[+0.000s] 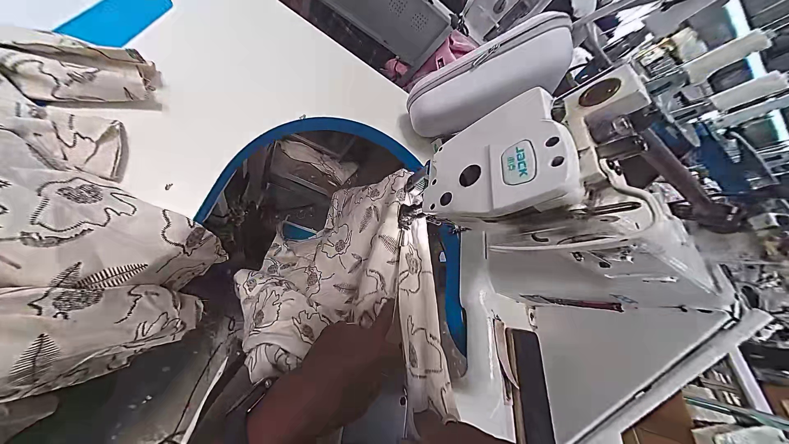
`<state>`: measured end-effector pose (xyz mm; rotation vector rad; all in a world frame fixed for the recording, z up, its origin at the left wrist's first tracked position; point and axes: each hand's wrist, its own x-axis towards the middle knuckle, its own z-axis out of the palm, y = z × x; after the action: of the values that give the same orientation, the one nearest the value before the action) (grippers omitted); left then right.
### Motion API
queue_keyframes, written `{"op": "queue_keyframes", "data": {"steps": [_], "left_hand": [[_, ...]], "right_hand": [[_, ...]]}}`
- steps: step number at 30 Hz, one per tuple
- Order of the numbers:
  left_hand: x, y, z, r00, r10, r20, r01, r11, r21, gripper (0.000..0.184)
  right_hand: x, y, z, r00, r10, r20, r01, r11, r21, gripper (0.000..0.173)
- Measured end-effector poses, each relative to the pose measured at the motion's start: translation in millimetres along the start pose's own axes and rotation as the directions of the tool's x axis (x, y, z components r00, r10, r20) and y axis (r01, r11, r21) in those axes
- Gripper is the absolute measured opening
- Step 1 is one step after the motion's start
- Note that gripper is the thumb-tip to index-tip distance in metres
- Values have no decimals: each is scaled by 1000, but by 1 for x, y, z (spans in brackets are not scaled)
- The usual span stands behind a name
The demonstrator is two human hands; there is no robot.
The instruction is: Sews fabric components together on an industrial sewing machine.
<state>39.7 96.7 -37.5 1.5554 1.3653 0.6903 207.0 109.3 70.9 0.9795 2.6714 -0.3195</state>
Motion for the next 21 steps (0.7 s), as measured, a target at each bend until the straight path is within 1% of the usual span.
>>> {"op": "queue_keyframes", "data": {"steps": [2,3,5,6,7,9,11,13,15,16,19,20,21], "left_hand": [[3,-5,1,994,56,-89,-58,998,-17,75],[3,-10,4,981,91,-173,-97,995,-26,66],[7,-16,16,912,142,-386,-156,988,-5,40],[9,-18,24,876,152,-457,-165,986,13,31],[11,-18,30,847,169,-504,-174,984,36,27],[13,-16,34,834,179,-521,-181,982,47,26],[16,-16,29,825,184,-534,-174,982,70,26],[16,-19,32,799,217,-560,-163,976,146,25],[12,-15,33,805,237,-544,-144,967,208,28],[9,-12,31,821,228,-524,-133,968,213,27],[9,-12,26,823,219,-524,-126,970,207,19],[10,-13,28,804,236,-546,-140,967,213,16],[11,-14,31,764,272,-585,-159,958,239,14]], "right_hand": [[5,6,1,998,-57,23,56,998,37,25],[6,8,7,997,-55,58,52,998,46,22],[7,9,13,997,-10,79,8,1000,27,20],[6,8,9,998,0,59,-1,1000,17,21],[6,9,5,1000,-14,18,14,1000,10,23],[6,12,2,997,-78,-26,79,996,44,24],[7,15,13,994,-111,3,110,989,97,20],[7,14,19,998,-62,8,61,994,90,19],[8,9,12,1000,-13,-25,14,998,55,21],[9,8,10,999,-14,-43,16,999,48,22],[13,11,18,998,-46,-52,50,995,81,20],[13,11,21,998,-35,-42,39,996,78,19],[13,10,22,999,-13,-42,16,998,65,19]]}}
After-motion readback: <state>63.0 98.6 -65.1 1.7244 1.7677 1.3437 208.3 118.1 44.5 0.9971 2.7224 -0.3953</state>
